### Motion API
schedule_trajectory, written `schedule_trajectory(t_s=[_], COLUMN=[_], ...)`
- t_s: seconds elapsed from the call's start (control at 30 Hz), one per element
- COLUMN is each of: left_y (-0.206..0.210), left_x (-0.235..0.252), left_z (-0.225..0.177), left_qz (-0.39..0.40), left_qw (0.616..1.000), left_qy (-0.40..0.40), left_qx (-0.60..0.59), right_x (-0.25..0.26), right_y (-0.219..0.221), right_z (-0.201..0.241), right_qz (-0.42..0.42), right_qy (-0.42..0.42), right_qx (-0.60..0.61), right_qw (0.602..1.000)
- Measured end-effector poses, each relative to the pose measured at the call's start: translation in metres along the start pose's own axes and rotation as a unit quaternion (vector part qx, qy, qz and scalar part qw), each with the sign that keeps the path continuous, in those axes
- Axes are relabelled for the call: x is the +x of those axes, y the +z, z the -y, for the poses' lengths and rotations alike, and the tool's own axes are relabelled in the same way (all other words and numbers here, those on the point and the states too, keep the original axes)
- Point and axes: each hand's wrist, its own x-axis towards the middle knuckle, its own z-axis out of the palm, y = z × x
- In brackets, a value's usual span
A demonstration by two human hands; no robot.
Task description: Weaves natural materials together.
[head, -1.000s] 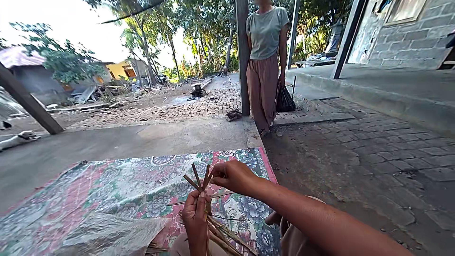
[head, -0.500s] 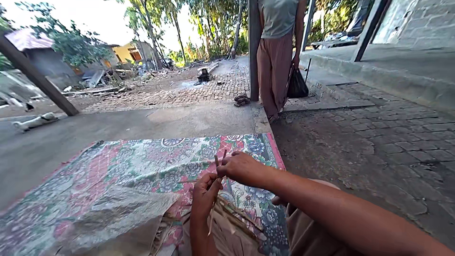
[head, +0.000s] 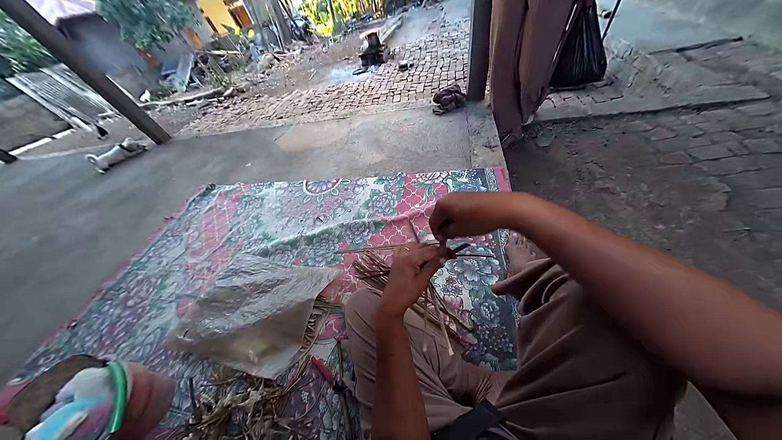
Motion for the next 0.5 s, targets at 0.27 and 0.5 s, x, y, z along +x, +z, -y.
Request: schedule_trajectory(t_s=[0.27,0.5], left_y=[0.028,0.026], left_x=[0.013,0.013], left_z=[-0.011,-0.013], left_qz=[-0.223,-0.268], left_qw=[0.803,0.827], left_qy=[-0.042,-0.052], left_qx=[-0.551,-0.491], right_x=[-0.010,-0.002], right_y=[0.004,0.024], right_z=[-0.019,-0.014], right_qz=[-0.099,-0.046], right_qy=[-0.070,-0.063], right_qx=[0.114,0.098], right_qw=[0.986,0.992])
